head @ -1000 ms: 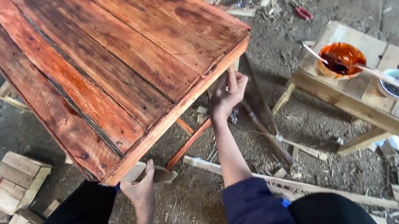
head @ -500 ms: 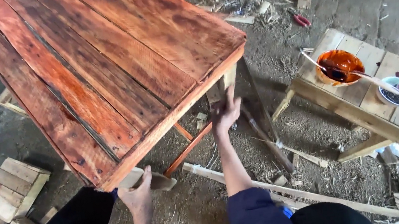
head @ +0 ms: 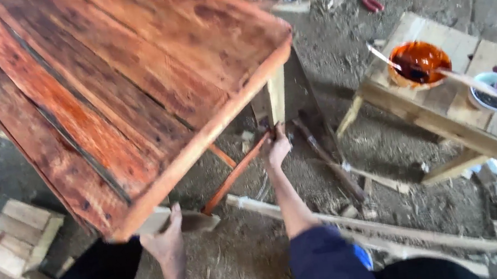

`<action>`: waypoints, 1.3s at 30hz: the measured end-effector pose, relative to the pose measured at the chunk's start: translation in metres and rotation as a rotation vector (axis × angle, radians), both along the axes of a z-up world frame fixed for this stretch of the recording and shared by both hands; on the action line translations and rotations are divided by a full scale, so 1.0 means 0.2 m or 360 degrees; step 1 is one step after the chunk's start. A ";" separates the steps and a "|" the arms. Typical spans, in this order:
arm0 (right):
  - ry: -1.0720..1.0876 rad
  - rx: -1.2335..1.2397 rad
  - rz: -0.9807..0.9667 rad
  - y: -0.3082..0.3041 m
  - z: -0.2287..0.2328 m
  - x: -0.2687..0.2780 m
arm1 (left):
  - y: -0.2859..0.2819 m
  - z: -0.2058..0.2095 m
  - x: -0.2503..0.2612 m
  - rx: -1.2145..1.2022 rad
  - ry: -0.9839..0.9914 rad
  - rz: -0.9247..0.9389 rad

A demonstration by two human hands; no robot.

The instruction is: The person sits on a small red stool and sands the edges and legs of a wooden table using a piece of sandpaper. They work on the lower frame and legs, occasionally dipping the sandpaper into a container of liquid.

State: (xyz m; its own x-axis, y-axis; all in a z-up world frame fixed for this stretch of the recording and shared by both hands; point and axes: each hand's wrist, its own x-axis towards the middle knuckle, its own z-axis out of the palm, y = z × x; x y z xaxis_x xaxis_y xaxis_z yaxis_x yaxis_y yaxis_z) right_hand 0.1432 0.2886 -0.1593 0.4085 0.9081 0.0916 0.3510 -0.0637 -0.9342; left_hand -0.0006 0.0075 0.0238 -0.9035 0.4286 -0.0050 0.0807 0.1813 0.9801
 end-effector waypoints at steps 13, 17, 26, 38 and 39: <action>0.0349 0.0362 -0.0062 -0.05 0.29 -0.08 | 0.02 -0.09 0.00 0.0048 0.0020 0.0178; 0.2217 0.0506 0.0047 -0.20 1.16 -0.09 | 0.00 -0.08 0.00 -0.0023 -0.0069 0.0169; 0.0424 0.0569 0.0213 -0.07 0.80 0.08 | 0.00 -0.02 0.03 -0.0022 -0.0132 0.0155; 0.0119 0.1011 0.0183 0.00 0.93 0.08 | 0.00 -0.05 0.03 0.0110 0.0158 0.0105; 0.0113 0.0980 0.0182 -0.02 0.97 0.07 | -0.01 -0.07 0.01 0.0080 0.0151 0.0101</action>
State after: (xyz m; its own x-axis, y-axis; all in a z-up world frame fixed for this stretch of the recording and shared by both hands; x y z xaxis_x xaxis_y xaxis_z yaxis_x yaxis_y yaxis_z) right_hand 0.1568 0.2840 0.0348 0.3363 0.7358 0.5878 0.2597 0.5275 -0.8089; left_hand 0.0020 0.0046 0.0104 -0.9242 0.3680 0.1020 0.1636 0.1401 0.9765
